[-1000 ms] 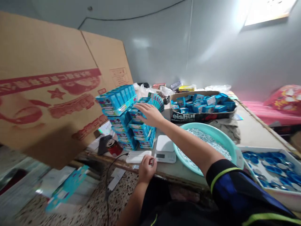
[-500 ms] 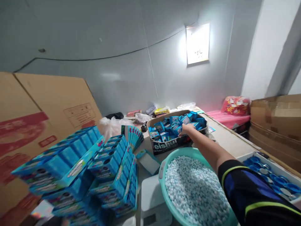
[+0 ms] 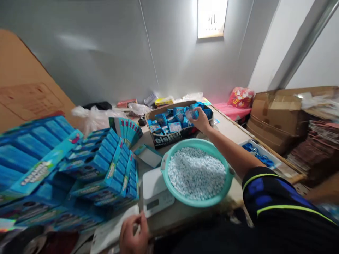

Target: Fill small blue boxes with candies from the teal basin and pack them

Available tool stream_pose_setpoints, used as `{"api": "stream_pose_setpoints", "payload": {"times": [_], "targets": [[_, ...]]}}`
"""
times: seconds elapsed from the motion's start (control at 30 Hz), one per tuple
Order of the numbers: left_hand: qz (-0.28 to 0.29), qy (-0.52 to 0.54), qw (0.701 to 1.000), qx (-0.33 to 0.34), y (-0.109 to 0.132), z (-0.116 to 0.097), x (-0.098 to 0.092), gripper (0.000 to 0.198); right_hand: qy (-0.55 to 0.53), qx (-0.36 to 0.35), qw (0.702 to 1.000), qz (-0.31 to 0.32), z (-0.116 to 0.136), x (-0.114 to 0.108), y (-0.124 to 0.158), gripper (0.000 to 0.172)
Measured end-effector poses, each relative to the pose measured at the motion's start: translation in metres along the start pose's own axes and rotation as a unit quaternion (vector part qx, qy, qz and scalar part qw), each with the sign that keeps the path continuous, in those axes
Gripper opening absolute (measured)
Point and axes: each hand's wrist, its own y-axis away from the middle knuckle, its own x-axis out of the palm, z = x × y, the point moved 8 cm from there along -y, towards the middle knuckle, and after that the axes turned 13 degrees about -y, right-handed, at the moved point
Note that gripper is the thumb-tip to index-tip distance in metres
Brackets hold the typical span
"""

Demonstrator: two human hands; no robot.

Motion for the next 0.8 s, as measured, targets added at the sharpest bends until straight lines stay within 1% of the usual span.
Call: {"api": "stream_pose_setpoints", "payload": {"times": [0.03, 0.07, 0.1, 0.13, 0.17, 0.2, 0.23, 0.27, 0.3, 0.33, 0.37, 0.4, 0.43, 0.47, 0.5, 0.53, 0.57, 0.6, 0.67, 0.73, 0.8], "targets": [[0.007, 0.008, 1.000, -0.013, -0.011, -0.008, 0.005, 0.005, -0.053, -0.020, 0.998, -0.001, 0.008, -0.004, 0.019, 0.063], [0.028, 0.022, 0.998, -0.042, -0.024, -0.017, 0.014, 0.007, -0.162, -0.043, 0.986, 0.007, 0.017, -0.005, 0.041, 0.073], [0.042, 0.051, 0.995, -0.080, -0.038, -0.027, 0.027, 0.018, -0.273, -0.051, 0.960, 0.031, 0.025, -0.002, 0.066, 0.078], [0.069, 0.105, 0.984, -0.125, -0.053, -0.039, 0.044, 0.036, -0.362, -0.043, 0.929, 0.065, 0.033, 0.005, 0.090, 0.077], [0.109, 0.186, 0.964, -0.156, -0.067, -0.056, 0.068, 0.059, -0.420, -0.026, 0.902, 0.100, 0.040, 0.014, 0.114, 0.074], [0.151, 0.277, 0.932, -0.179, -0.081, -0.074, 0.093, 0.076, -0.449, -0.010, 0.883, 0.135, 0.047, 0.023, 0.136, 0.069], [0.194, 0.362, 0.888, -0.208, -0.093, -0.092, 0.119, 0.082, -0.455, -0.001, 0.876, 0.162, 0.052, 0.030, 0.155, 0.064], [0.235, 0.416, 0.845, -0.242, -0.102, -0.107, 0.145, 0.080, -0.438, 0.000, 0.883, 0.168, 0.055, 0.033, 0.168, 0.060], [0.276, 0.446, 0.811, -0.259, -0.110, -0.120, 0.168, 0.077, -0.393, -0.005, 0.905, 0.164, 0.054, 0.033, 0.177, 0.057], [0.284, 0.460, 0.796, -0.274, -0.119, -0.126, 0.185, 0.074, -0.326, -0.012, 0.932, 0.156, 0.052, 0.029, 0.183, 0.057], [0.264, 0.457, 0.800, -0.286, -0.128, -0.127, 0.196, 0.071, -0.238, -0.018, 0.959, 0.153, 0.048, 0.024, 0.188, 0.059], [0.240, 0.448, 0.810, -0.293, -0.136, -0.124, 0.205, 0.069, -0.140, -0.016, 0.976, 0.163, 0.041, 0.020, 0.192, 0.065], [0.213, 0.441, 0.820, -0.297, -0.141, -0.120, 0.211, 0.069, -0.044, -0.004, 0.981, 0.191, 0.033, 0.018, 0.198, 0.075], [0.198, 0.440, 0.825, -0.295, -0.145, -0.117, 0.216, 0.071, 0.041, 0.015, 0.972, 0.231, 0.022, 0.017, 0.205, 0.090], [0.199, 0.446, 0.823, -0.290, -0.145, -0.115, 0.221, 0.073, 0.107, 0.037, 0.956, 0.272, 0.012, 0.018, 0.212, 0.104], [0.215, 0.453, 0.818, -0.283, -0.143, -0.114, 0.226, 0.076, 0.154, 0.056, 0.937, 0.307, 0.003, 0.020, 0.219, 0.116], [0.241, 0.455, 0.812, -0.275, -0.140, -0.113, 0.231, 0.078, 0.184, 0.069, 0.922, 0.333, -0.003, 0.024, 0.224, 0.122], [0.268, 0.448, 0.810, -0.266, -0.135, -0.113, 0.234, 0.078, 0.201, 0.074, 0.912, 0.349, -0.007, 0.029, 0.226, 0.122], [0.308, 0.420, 0.817, -0.247, -0.126, -0.111, 0.236, 0.073, 0.213, 0.071, 0.906, 0.359, -0.011, 0.043, 0.221, 0.117], [0.324, 0.406, 0.825, -0.221, -0.122, -0.111, 0.234, 0.066, 0.219, 0.068, 0.905, 0.359, -0.015, 0.057, 0.210, 0.114], [0.326, 0.419, 0.824, -0.196, -0.122, -0.114, 0.232, 0.064, 0.229, 0.067, 0.902, 0.359, -0.019, 0.068, 0.198, 0.113]]}}
